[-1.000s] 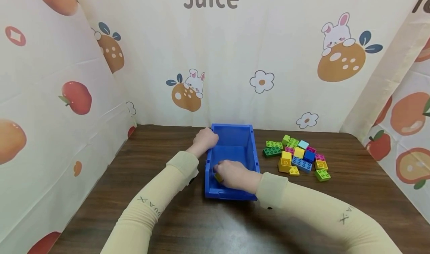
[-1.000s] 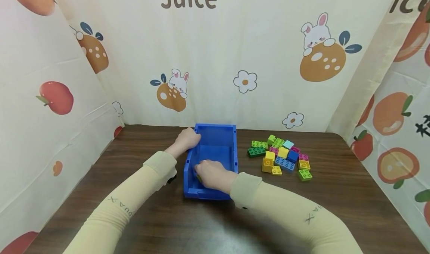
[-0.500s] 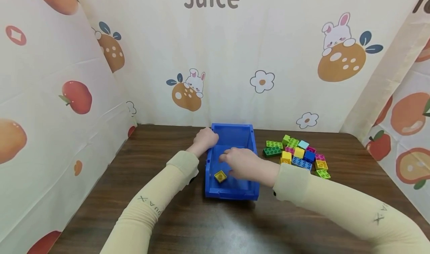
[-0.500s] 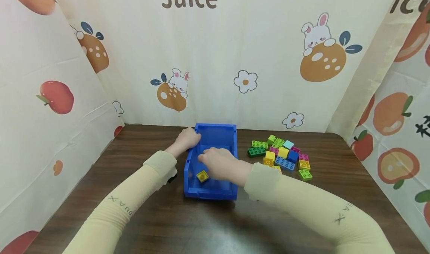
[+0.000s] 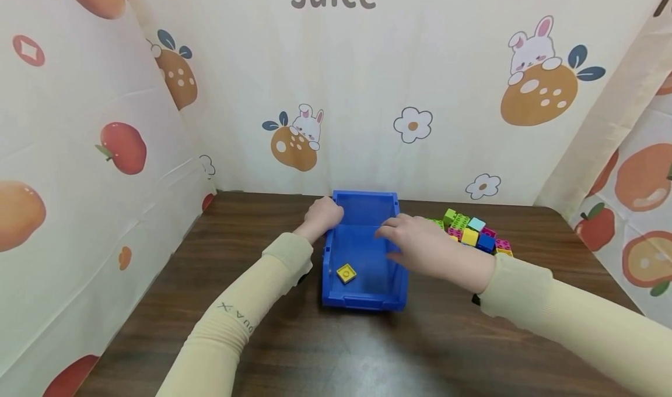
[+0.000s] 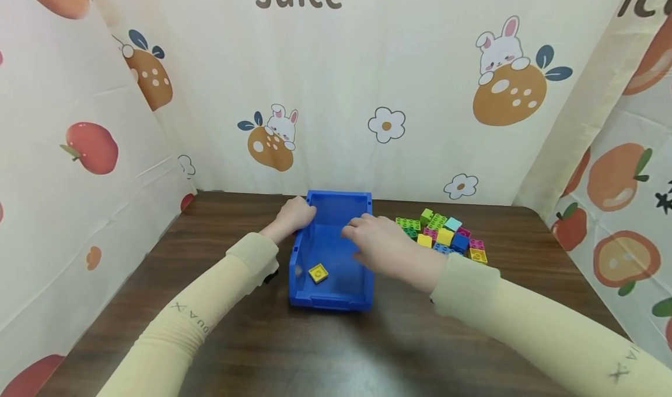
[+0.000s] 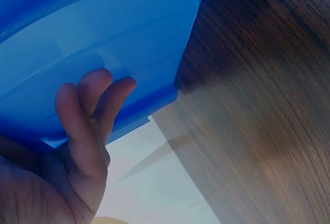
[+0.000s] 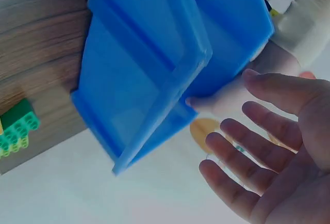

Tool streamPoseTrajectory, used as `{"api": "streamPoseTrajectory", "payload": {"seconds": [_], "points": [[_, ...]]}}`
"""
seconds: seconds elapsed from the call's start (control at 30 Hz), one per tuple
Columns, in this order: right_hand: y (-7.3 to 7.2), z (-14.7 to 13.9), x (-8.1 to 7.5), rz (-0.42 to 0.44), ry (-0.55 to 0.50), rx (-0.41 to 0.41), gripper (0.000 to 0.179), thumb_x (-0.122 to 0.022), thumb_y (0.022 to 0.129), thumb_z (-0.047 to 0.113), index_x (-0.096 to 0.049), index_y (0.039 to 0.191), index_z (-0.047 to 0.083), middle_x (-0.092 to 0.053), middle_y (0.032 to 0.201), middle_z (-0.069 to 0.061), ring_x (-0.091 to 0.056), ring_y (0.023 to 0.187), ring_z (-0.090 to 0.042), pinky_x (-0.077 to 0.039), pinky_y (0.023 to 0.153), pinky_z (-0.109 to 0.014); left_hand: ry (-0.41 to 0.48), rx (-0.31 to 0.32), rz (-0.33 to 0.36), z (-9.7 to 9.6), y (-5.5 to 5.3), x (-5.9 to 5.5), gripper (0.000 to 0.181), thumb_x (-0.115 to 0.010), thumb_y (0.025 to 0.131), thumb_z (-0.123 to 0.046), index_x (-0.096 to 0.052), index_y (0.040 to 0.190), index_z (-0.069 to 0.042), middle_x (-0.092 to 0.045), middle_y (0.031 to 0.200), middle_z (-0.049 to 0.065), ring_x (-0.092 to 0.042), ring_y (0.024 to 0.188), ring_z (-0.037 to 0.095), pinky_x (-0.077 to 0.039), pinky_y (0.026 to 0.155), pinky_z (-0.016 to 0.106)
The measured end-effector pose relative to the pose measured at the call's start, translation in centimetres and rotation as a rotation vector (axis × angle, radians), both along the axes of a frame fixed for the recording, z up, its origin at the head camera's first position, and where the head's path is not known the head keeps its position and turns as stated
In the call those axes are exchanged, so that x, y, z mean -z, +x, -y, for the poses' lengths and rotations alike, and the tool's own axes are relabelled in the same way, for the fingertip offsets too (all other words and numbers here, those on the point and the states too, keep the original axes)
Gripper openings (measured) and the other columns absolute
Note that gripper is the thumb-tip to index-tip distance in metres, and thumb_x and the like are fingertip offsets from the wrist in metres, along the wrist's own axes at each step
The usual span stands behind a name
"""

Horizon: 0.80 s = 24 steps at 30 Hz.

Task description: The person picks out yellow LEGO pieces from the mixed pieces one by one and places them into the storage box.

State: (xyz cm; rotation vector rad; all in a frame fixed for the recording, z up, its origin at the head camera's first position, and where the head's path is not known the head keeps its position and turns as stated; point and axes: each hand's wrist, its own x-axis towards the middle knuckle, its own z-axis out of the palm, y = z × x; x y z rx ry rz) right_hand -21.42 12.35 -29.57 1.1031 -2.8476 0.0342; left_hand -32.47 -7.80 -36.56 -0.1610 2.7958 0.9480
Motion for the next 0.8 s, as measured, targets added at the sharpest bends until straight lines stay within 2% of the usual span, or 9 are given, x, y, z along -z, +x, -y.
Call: {"api": "streamPoseTrajectory", "payload": {"seconds": [0.13,0.3,0.4,0.57,0.8], "points": [[0.0,-2.0,0.2,-0.057,-0.093,-0.001,0.038,-0.080,0.074,0.019,-0.068,0.109,0.011,-0.067,0.108,-0.008,-0.064,0.097,-0.025,-0.056,0.072,-0.036,-0.016,0.006,-0.003,-0.1,0.0,0.0,0.030,-0.040,0.092,-0.018,-0.040,0.063,-0.011,-0.036,0.051,0.001,-0.045,0.041,0.015,-0.038,0.039,0.026],[0.0,-4.6,0.4,-0.107,-0.197,0.015,0.036,-0.080,0.074,0.014,-0.068,0.107,0.009,-0.066,0.111,-0.009,-0.062,0.102,-0.027,-0.054,0.079,-0.041,-0.028,0.011,-0.004,-0.1,0.0,0.0,0.030,-0.040,0.092,-0.018,-0.040,0.063,-0.011,-0.036,0.050,0.001,-0.047,0.042,0.016,-0.039,0.039,0.026],[0.1,-5.9,0.2,-0.089,-0.212,0.076,0.041,-0.080,0.074,0.014,-0.065,0.112,0.009,-0.063,0.117,-0.010,-0.059,0.108,-0.031,-0.052,0.083,-0.046,-0.023,0.008,0.002,0.0,-0.1,-0.1,0.030,-0.040,0.092,-0.018,-0.040,0.063,-0.011,-0.036,0.050,0.001,-0.047,0.042,0.016,-0.039,0.039,0.026],[0.1,-7.4,0.7,-0.041,-0.220,0.172,0.051,-0.079,0.075,0.020,-0.060,0.120,0.008,-0.058,0.124,-0.016,-0.055,0.112,-0.036,-0.051,0.082,-0.051,-0.028,0.005,-0.002,0.0,-0.2,0.0,0.029,-0.040,0.092,-0.018,-0.041,0.064,-0.011,-0.036,0.050,0.001,-0.045,0.040,0.015,-0.039,0.039,0.026],[-0.3,-8.9,3.1,0.004,-0.257,0.219,0.062,-0.079,0.074,0.022,-0.054,0.128,0.005,-0.052,0.130,-0.023,-0.047,0.119,-0.044,-0.047,0.086,-0.056,-0.040,0.005,-0.008,0.0,-0.2,0.0,0.029,-0.041,0.092,-0.019,-0.040,0.064,-0.011,-0.036,0.050,0.001,-0.043,0.040,0.014,-0.037,0.039,0.026]]}}
